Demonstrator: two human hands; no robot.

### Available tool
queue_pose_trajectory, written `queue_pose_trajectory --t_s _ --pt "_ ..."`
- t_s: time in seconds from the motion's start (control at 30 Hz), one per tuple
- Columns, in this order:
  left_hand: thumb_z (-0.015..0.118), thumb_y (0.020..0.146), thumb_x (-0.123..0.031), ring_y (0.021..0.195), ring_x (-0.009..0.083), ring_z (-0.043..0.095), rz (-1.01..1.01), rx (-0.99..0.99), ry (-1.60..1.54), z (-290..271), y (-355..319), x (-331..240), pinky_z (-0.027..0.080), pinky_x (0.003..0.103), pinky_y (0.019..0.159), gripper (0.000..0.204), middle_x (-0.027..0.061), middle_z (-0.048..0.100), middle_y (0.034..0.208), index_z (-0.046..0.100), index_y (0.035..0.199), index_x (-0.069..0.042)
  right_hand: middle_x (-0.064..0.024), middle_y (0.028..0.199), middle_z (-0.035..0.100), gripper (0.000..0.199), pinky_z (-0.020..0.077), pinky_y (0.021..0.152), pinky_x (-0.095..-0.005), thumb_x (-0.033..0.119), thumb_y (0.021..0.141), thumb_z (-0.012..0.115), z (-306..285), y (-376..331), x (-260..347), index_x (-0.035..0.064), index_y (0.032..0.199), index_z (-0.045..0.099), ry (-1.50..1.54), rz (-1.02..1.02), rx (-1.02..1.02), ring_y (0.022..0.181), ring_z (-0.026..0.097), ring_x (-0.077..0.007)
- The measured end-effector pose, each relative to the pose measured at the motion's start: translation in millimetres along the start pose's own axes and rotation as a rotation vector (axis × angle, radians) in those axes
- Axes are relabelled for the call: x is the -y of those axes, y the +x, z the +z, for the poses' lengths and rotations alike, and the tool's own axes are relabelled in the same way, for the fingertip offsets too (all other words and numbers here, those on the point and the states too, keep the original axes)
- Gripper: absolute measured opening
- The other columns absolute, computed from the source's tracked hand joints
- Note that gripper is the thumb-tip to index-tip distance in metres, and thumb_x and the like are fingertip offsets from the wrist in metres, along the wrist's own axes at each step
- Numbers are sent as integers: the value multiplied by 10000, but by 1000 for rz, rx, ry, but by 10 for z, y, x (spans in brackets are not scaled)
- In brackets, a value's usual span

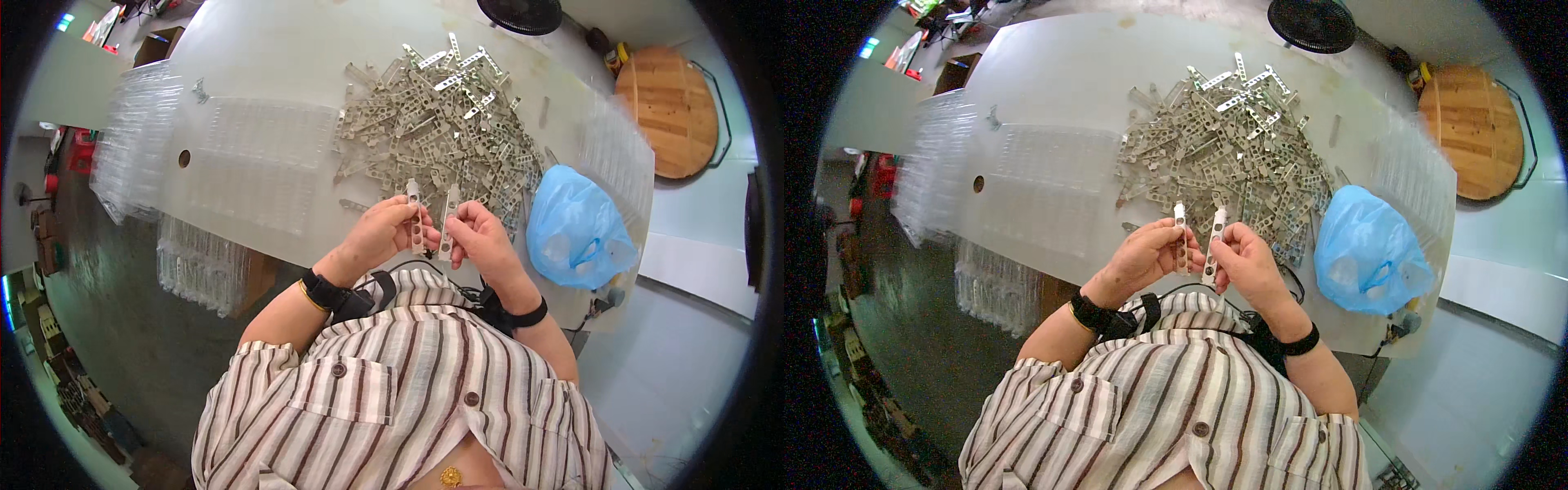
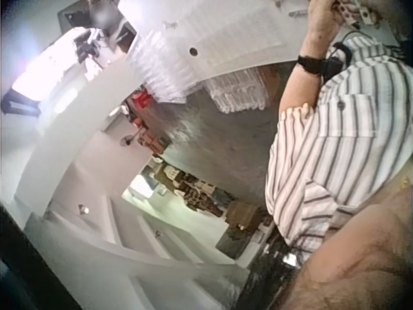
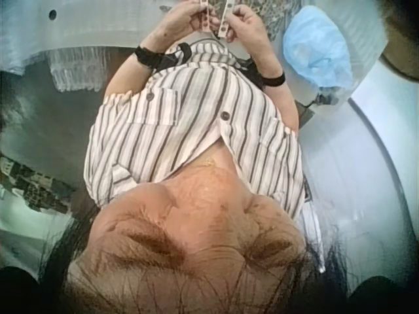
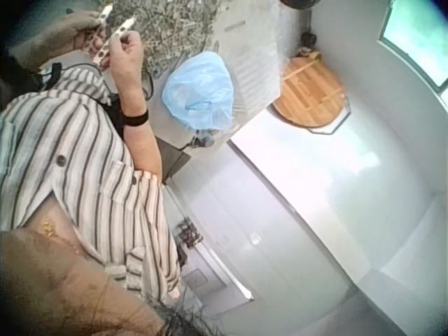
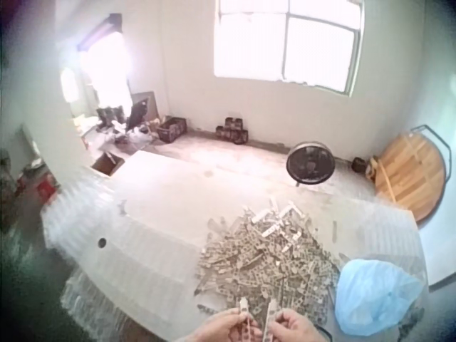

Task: Picking up small metal brackets from a pile, inspecting them, and placing them into a small plastic bag.

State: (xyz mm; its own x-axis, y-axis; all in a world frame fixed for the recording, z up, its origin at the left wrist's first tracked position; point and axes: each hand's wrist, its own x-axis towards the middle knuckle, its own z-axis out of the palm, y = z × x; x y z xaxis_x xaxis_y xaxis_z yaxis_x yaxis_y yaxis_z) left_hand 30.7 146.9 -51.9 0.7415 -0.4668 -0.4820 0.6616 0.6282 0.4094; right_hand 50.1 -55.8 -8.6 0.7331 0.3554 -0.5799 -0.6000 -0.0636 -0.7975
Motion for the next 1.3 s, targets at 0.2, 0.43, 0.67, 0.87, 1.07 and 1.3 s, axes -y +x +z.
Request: queue_pose_trajectory --t_s 0.2,0.43,0.67,0.87,1.07,1.3 --pt "429 1010 -131 838 263 686 13 -4 -15 -19 -42 32 574 414 805 178 125 621 933 535 1013 12 6 685 562 135 470 434 -234 158 965 573 36 -56 -9 44 940 506 -8 -9 13 488 560 -79" --pt "465 1002 -126 807 242 687 0 11 -66 -100 -47 66 578 420 792 162 104 630 890 551 1014 11 -1 698 564 133 473 432 -239 151 967 568 52 -66 -27 41 945 497 18 -28 2 488 555 -79" --pt "467 1005 -132 776 227 686 5 28 -68 -100 -31 49 579 411 771 186 96 636 873 558 1047 24 -3 702 566 134 471 431 -241 148 963 574 64 -48 -38 38 952 498 41 -36 7 488 556 -79" --pt "466 1011 -146 751 208 687 -10 31 -12 -82 -13 42 576 379 733 211 86 644 838 571 1077 24 -5 706 565 139 474 435 -242 155 968 571 46 -50 -24 39 950 496 22 -26 -5 493 557 -81" --pt "487 1007 -152 765 194 693 9 42 -18 -113 -2 41 573 361 734 209 70 651 831 591 1074 16 -7 703 555 142 477 452 -251 157 970 570 72 -42 15 37 949 498 12 -12 0 509 558 -85" --pt "534 998 -160 804 172 686 -14 14 74 -68 10 59 559 320 724 224 64 675 860 603 1123 11 -4 701 555 143 473 458 -248 160 973 567 37 -46 7 38 948 498 7 -18 24 510 556 -81"
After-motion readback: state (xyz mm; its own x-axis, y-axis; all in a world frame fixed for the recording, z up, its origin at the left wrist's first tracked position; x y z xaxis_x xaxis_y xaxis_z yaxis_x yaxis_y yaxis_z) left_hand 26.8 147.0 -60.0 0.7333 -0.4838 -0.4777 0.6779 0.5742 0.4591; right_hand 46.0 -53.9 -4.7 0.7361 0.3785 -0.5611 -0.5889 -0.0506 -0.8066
